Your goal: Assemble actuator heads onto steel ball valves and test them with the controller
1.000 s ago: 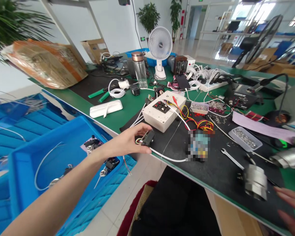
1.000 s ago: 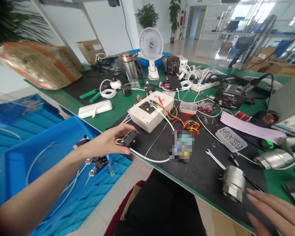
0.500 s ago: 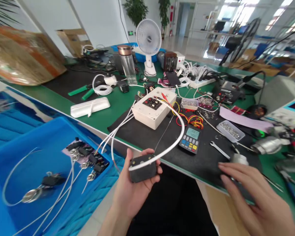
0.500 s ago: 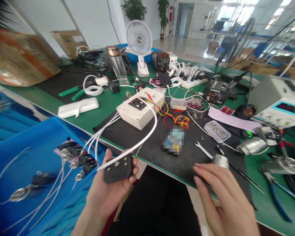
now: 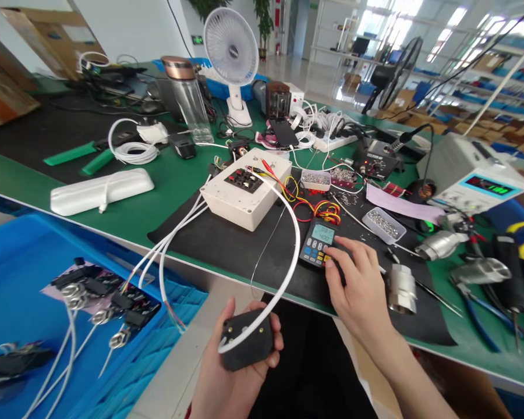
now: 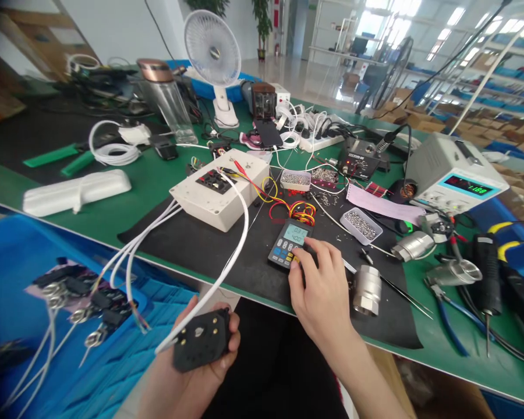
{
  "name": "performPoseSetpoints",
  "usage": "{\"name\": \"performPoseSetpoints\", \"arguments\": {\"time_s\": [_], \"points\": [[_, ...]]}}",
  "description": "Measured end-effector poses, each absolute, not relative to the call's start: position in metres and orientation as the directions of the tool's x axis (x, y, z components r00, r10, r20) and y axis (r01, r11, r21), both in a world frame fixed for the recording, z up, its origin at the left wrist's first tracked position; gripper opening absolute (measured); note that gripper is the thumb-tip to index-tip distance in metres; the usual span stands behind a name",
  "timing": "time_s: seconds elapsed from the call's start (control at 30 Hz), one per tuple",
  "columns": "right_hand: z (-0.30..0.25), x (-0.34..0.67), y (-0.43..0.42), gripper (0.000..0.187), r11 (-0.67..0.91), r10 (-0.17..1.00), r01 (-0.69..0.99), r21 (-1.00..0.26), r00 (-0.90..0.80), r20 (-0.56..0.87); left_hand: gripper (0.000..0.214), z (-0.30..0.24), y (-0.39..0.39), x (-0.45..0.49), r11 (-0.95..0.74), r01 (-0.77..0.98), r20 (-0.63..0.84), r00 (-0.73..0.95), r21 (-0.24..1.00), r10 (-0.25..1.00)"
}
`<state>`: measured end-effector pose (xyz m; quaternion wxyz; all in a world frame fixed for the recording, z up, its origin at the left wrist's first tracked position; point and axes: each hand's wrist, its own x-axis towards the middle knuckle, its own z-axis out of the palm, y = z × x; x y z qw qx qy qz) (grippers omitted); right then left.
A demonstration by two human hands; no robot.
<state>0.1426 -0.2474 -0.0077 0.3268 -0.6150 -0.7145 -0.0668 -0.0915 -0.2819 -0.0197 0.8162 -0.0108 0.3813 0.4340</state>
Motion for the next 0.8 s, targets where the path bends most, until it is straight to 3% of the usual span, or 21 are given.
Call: {"name": "performPoseSetpoints", "arguments": {"time_s": [0.57, 0.8], "points": [[-0.007, 0.143, -0.248, 0.015, 0.211, 0.805, 0.893, -0.399, 0.073, 0.589, 0.032, -0.017, -0.276, -0.082, 0.760, -0.629, -0.654, 0.506, 0.167, 0.562], [-0.008, 0.142, -0.248, 0.015, 0.212, 0.816, 0.893, -0.397, 0.062, 0.575, 0.042, -0.022, -0.271, -0.078, 0.758, -0.613, -0.568, 0.550, 0.225, 0.613]]}}
